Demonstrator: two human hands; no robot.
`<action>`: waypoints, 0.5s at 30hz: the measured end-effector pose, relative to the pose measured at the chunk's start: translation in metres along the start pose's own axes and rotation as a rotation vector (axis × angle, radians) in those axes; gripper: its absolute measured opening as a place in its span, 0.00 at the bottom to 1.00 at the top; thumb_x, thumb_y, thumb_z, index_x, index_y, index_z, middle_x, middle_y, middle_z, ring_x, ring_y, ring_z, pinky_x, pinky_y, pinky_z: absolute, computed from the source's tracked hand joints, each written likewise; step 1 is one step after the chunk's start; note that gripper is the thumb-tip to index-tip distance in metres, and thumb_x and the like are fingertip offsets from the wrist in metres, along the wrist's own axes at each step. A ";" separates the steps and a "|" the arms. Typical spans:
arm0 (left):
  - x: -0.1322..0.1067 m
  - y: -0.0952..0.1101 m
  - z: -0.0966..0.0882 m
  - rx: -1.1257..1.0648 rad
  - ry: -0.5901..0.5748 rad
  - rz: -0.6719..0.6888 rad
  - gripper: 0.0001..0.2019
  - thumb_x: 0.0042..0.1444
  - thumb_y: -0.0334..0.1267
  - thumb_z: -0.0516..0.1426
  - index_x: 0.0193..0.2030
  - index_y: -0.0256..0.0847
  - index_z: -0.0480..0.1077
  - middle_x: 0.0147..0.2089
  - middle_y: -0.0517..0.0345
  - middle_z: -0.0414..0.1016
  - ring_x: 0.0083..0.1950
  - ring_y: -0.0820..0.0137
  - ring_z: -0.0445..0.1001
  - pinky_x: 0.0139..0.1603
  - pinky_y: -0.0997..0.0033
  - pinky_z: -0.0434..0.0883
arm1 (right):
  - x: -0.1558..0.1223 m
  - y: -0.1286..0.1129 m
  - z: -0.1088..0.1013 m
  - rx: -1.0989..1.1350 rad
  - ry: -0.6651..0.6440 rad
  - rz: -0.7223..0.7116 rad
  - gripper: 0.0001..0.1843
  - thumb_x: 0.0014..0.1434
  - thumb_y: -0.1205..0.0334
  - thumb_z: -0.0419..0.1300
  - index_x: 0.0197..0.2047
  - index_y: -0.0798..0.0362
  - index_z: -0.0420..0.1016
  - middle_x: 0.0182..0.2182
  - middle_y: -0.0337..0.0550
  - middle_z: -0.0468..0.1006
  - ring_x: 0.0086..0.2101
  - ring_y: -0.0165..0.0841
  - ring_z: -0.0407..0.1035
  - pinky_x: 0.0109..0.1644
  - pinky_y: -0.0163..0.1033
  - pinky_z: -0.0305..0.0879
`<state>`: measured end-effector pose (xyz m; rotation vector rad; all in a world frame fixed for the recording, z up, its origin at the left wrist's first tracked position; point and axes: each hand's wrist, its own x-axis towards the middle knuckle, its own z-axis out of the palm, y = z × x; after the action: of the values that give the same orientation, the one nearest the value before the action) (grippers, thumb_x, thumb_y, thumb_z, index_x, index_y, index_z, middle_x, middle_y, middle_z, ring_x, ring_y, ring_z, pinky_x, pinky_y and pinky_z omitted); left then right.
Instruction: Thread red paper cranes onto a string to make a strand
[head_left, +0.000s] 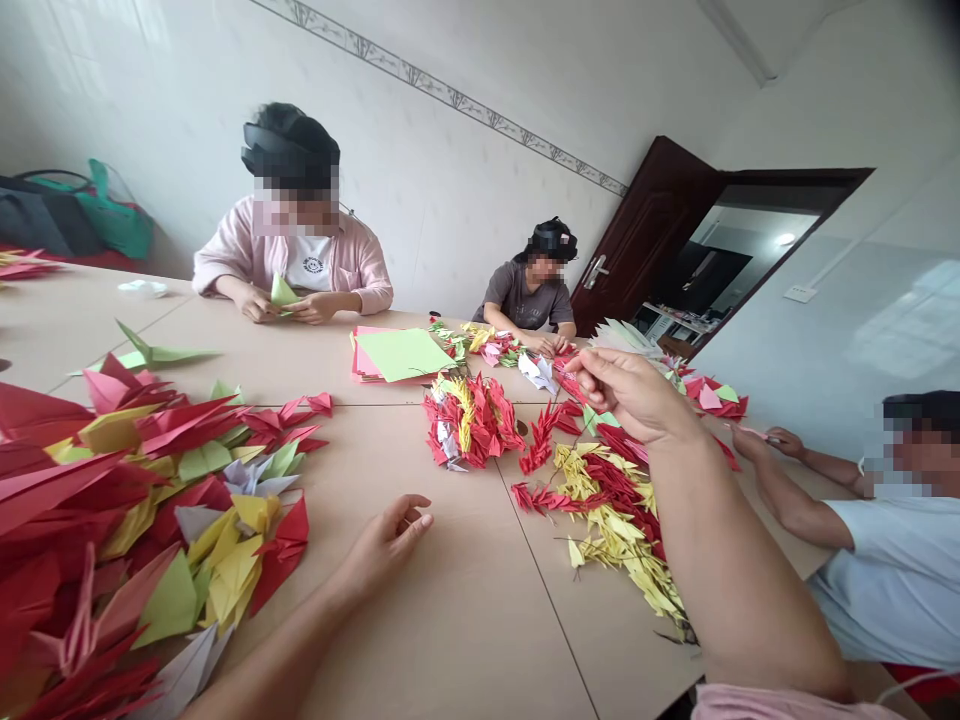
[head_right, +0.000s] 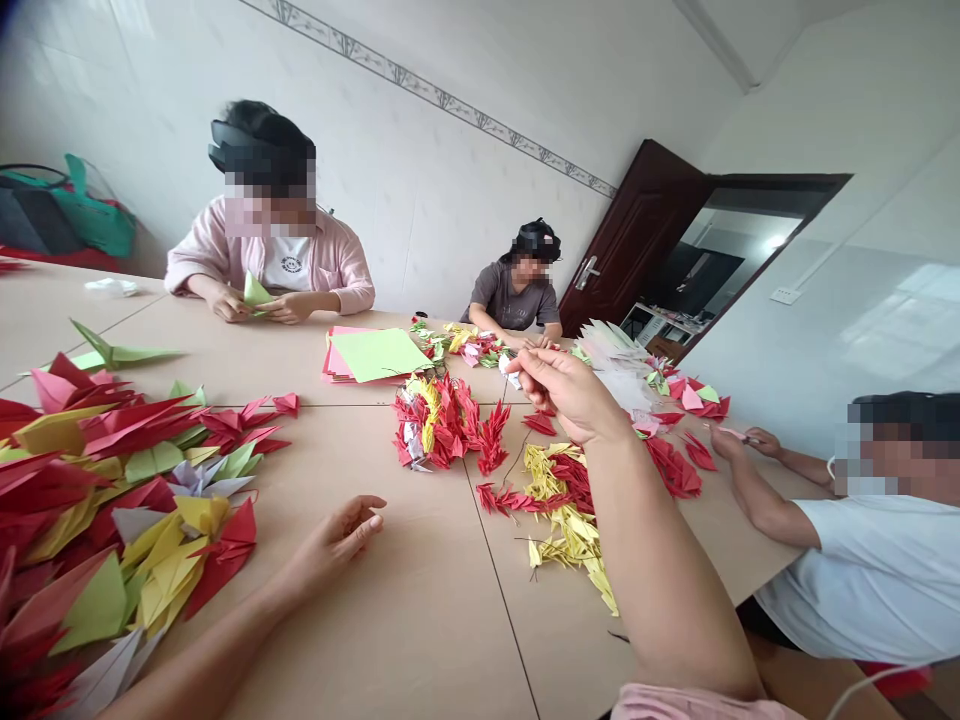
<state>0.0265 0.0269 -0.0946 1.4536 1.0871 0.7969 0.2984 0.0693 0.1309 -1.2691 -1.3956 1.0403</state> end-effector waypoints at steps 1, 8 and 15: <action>0.000 0.000 0.000 0.006 0.001 0.003 0.25 0.57 0.60 0.53 0.48 0.40 0.67 0.29 0.64 0.64 0.29 0.70 0.63 0.31 0.69 0.62 | 0.009 0.004 0.000 0.000 0.007 0.018 0.18 0.51 0.49 0.70 0.29 0.57 0.77 0.19 0.33 0.65 0.18 0.21 0.56 0.19 0.28 0.47; 0.005 -0.004 -0.003 0.016 -0.006 0.002 0.25 0.57 0.61 0.52 0.47 0.42 0.68 0.29 0.64 0.65 0.29 0.69 0.64 0.32 0.69 0.64 | 0.076 0.042 0.002 -0.021 0.059 0.160 0.13 0.66 0.57 0.58 0.36 0.59 0.72 0.23 0.33 0.67 0.18 0.21 0.58 0.19 0.27 0.55; 0.007 -0.002 -0.006 -0.009 -0.021 -0.033 0.26 0.57 0.61 0.51 0.48 0.40 0.67 0.29 0.62 0.66 0.31 0.67 0.66 0.35 0.67 0.66 | 0.129 0.056 0.014 -0.047 0.122 0.225 0.13 0.67 0.57 0.57 0.48 0.57 0.72 0.41 0.44 0.76 0.34 0.30 0.73 0.36 0.38 0.74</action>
<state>0.0231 0.0351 -0.0958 1.4302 1.0874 0.7613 0.2938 0.2030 0.0867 -1.5253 -1.2109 1.0654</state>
